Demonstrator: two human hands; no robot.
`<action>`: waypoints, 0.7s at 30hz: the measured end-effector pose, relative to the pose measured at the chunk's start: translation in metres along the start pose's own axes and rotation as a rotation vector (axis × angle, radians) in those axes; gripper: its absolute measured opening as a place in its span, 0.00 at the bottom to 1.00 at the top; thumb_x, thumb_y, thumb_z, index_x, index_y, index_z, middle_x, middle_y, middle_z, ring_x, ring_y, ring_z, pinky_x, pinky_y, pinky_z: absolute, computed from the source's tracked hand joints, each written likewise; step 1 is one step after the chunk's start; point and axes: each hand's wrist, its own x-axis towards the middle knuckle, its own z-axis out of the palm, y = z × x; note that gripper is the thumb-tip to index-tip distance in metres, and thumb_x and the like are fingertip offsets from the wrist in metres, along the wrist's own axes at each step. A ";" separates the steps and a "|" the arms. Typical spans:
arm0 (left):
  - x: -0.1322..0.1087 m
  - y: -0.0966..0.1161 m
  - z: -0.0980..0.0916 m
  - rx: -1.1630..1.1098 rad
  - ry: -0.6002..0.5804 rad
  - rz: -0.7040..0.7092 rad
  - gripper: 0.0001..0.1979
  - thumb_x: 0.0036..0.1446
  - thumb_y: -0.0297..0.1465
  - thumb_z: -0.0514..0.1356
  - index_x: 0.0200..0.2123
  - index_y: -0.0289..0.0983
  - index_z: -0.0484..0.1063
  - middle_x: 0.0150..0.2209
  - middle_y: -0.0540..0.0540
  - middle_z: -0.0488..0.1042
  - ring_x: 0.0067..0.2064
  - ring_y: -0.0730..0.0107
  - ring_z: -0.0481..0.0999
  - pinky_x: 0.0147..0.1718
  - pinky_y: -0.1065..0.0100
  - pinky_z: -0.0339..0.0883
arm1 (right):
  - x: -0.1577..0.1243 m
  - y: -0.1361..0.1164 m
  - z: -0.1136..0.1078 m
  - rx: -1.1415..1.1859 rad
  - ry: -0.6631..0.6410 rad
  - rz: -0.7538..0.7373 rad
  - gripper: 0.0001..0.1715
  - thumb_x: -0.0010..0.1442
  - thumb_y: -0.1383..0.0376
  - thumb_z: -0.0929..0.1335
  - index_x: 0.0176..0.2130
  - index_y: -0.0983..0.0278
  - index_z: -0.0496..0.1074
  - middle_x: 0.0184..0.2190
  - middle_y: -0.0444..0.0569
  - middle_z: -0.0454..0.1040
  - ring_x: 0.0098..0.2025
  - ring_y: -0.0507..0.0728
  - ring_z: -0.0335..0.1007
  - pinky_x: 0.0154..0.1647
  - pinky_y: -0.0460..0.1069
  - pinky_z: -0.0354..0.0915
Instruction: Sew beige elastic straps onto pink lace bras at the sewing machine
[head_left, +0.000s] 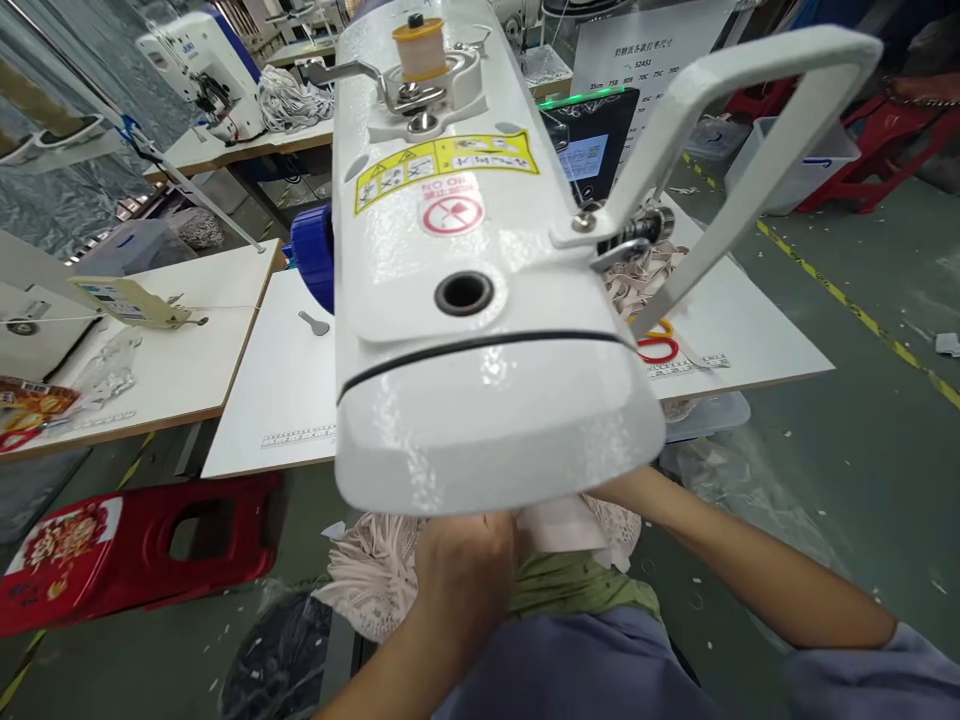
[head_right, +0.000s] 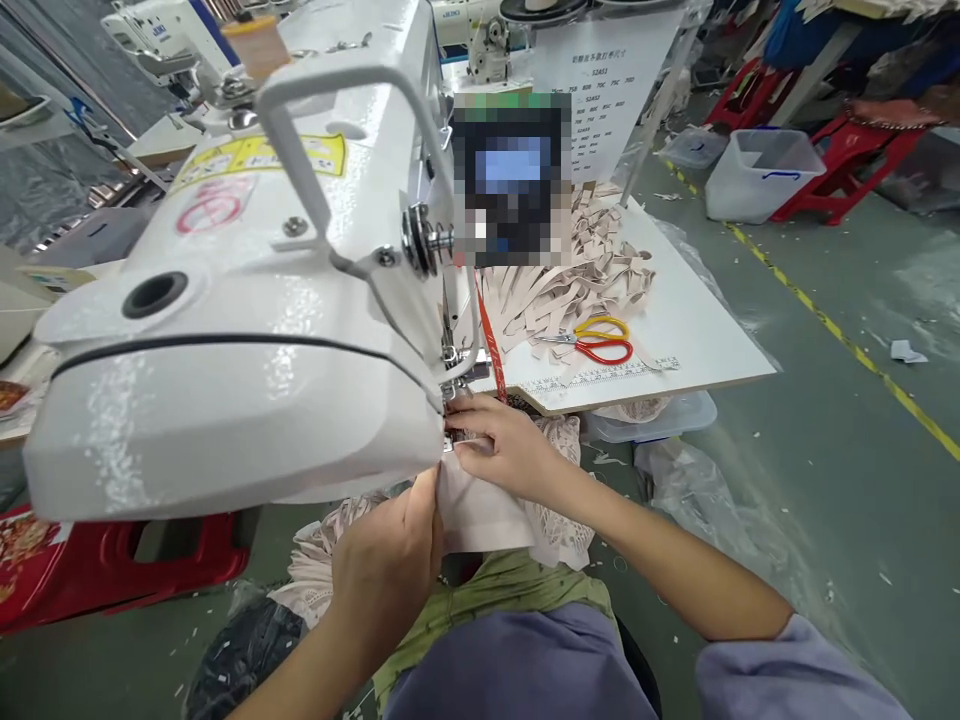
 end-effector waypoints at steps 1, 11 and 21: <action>-0.001 0.000 0.000 0.002 0.000 -0.004 0.17 0.59 0.21 0.53 0.52 0.28 0.66 0.21 0.49 0.73 0.21 0.64 0.74 0.18 0.64 0.56 | 0.000 0.001 0.000 0.001 -0.002 0.005 0.20 0.54 0.73 0.68 0.44 0.55 0.79 0.51 0.46 0.77 0.54 0.60 0.74 0.56 0.54 0.70; -0.005 -0.005 0.004 0.030 0.014 0.001 0.19 0.59 0.22 0.53 0.54 0.30 0.66 0.24 0.47 0.76 0.22 0.62 0.76 0.20 0.64 0.58 | -0.002 0.005 0.003 -0.013 -0.025 0.030 0.22 0.54 0.70 0.68 0.48 0.58 0.78 0.56 0.50 0.74 0.54 0.61 0.74 0.58 0.57 0.70; -0.007 -0.010 0.006 0.035 0.005 0.028 0.19 0.61 0.23 0.52 0.56 0.30 0.64 0.20 0.52 0.69 0.19 0.65 0.71 0.20 0.63 0.53 | -0.004 -0.006 -0.001 0.039 0.049 0.030 0.19 0.54 0.67 0.67 0.45 0.61 0.79 0.54 0.53 0.76 0.53 0.62 0.76 0.54 0.56 0.72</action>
